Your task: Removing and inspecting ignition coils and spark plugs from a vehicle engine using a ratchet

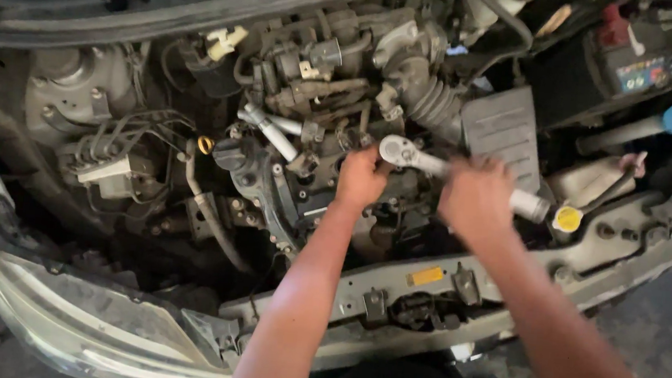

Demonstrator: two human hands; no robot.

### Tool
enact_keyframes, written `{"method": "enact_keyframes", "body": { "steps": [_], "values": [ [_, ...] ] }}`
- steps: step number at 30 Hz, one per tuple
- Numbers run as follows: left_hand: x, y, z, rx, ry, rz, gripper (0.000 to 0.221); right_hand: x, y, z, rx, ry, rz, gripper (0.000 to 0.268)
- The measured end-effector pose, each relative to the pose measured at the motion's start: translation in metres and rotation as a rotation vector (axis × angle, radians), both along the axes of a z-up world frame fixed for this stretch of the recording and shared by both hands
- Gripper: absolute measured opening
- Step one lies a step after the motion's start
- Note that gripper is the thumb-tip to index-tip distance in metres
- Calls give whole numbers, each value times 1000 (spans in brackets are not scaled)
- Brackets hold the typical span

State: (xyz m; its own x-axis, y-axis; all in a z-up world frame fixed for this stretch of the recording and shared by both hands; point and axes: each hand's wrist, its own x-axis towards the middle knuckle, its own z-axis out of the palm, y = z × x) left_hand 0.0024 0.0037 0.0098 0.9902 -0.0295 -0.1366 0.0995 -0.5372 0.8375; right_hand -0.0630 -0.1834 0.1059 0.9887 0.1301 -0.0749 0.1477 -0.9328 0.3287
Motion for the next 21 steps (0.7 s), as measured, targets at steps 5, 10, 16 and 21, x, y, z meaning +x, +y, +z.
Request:
{"method": "enact_keyframes", "body": {
  "steps": [5,10,16,21],
  "values": [
    [8,3,-29,43,-24,-1,18,-22,37,-60,540,156,-192,42],
    [-2,2,-6,123,47,-13,23,-19,20,-68,681,207,-192,33],
    [-3,2,-38,69,-99,-16,28,21,-18,-16,275,-57,33,27],
    [-1,5,-32,90,-144,-51,30,10,5,-38,618,46,63,42]
  ]
}}
